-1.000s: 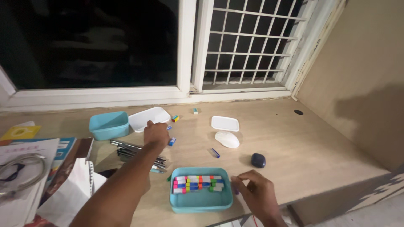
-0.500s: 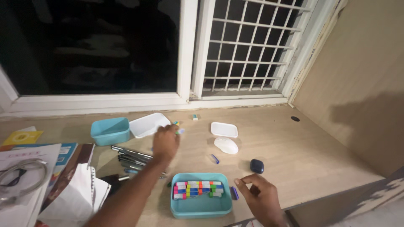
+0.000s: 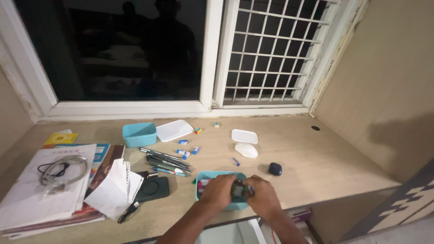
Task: The person sorts small colorful plastic pieces by hand into blue plastic containers on a desk.
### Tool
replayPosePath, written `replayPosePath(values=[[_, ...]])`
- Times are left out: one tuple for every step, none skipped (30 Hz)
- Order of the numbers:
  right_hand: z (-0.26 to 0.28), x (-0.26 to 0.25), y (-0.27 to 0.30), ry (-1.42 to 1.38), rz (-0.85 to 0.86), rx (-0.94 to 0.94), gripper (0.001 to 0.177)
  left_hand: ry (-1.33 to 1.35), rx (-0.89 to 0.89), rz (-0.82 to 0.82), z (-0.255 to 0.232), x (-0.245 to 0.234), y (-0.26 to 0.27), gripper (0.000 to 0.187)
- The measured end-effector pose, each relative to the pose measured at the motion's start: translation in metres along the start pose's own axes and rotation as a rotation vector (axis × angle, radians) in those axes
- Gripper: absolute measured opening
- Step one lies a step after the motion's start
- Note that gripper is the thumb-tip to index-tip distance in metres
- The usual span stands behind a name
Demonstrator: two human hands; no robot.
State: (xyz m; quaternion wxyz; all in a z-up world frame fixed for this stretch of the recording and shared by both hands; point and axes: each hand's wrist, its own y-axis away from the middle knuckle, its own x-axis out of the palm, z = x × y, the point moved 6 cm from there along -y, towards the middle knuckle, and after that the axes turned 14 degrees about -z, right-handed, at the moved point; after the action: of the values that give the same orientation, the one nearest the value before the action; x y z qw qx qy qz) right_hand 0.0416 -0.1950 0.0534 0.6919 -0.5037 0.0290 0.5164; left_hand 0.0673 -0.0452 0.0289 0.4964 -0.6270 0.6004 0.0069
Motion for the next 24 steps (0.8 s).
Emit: replayPosePath(values=[[0.001,0.0,0.003,-0.002,-0.008,0.022,0.031,-0.041,-0.048,0.055,0.004,0.006,-0.003,0.031],[0.003,-0.001,0.004,-0.005,-0.018,0.043,0.032,-0.082,-0.093,0.11,0.007,0.01,-0.004,0.024],[0.005,-0.001,0.005,-0.007,-0.027,0.065,0.033,-0.083,-0.091,0.101,0.006,0.01,-0.003,0.026],[0.007,-0.002,0.007,-0.012,-0.02,0.098,0.033,-0.086,-0.088,0.091,0.007,0.011,-0.004,0.027],[0.007,-0.005,0.01,-0.017,-0.012,0.131,0.034,-0.088,-0.084,0.082,0.008,0.012,-0.005,0.029],[0.008,-0.006,0.012,-0.024,-0.005,0.164,0.035,-0.081,-0.077,0.065,0.009,0.012,-0.006,0.026],[0.011,-0.009,0.011,-0.022,-0.048,0.131,0.033,-0.074,-0.071,0.049,0.01,0.013,-0.007,0.024],[0.014,-0.012,0.013,-0.018,-0.088,0.099,0.032,-0.066,-0.067,0.033,0.011,0.015,-0.007,0.021],[0.016,-0.014,0.014,-0.014,-0.128,0.068,0.03,-0.062,-0.072,0.033,0.012,0.018,-0.007,0.021],[0.016,-0.015,0.015,-0.014,-0.145,0.082,0.03,-0.059,-0.078,0.032,0.014,0.02,-0.006,0.02],[0.016,-0.015,0.016,-0.014,-0.161,0.096,0.029,-0.056,-0.083,0.032,0.015,0.023,-0.005,0.02],[0.016,-0.017,0.015,-0.014,-0.179,0.109,0.03,-0.044,-0.093,0.012,0.017,0.025,-0.005,0.02],[0.015,-0.017,0.015,-0.001,-0.156,0.155,0.028,-0.033,-0.102,-0.007,0.018,0.027,-0.004,0.02],[0.014,-0.016,0.016,0.011,-0.134,0.204,0.026,-0.021,-0.112,-0.024,0.019,0.03,-0.003,0.02],[0.015,-0.017,0.017,0.024,-0.112,0.253,0.025,-0.009,-0.097,-0.03,0.02,0.034,-0.001,0.02],[0.013,-0.016,0.018,-0.001,-0.077,0.353,0.025,0.002,-0.08,-0.038,0.022,0.036,-0.002,0.02],[0.011,-0.015,0.019,-0.025,-0.042,0.452,0.026,0.013,-0.064,-0.046,0.024,0.039,-0.003,0.019],[0.01,-0.013,0.023,-0.049,-0.005,0.554,0.027,0.012,-0.056,-0.062,0.026,0.042,-0.003,0.019],[0.012,-0.013,0.023,-0.072,-0.018,0.551,0.025,0.01,-0.048,-0.078,0.026,0.045,-0.003,0.019],[0.014,-0.013,0.023,-0.095,-0.032,0.549,0.023,0.009,-0.04,-0.093,0.025,0.046,-0.003,0.019],[0.015,-0.013,0.023,-0.118,-0.046,0.546,0.021,0.01,-0.05,-0.094,0.025,0.046,-0.002,0.019],[0.016,-0.013,0.022,-0.123,-0.062,0.526,0.021,0.011,-0.059,-0.097,0.023,0.044,-0.002,0.019],[0.016,-0.013,0.022,-0.129,-0.078,0.505,0.021,0.012,-0.068,-0.099,0.02,0.041,-0.003,0.019],[0.015,-0.013,0.023,-0.134,-0.091,0.487,0.02,0.014,-0.097,-0.074,0.017,0.039,-0.001,0.021]])
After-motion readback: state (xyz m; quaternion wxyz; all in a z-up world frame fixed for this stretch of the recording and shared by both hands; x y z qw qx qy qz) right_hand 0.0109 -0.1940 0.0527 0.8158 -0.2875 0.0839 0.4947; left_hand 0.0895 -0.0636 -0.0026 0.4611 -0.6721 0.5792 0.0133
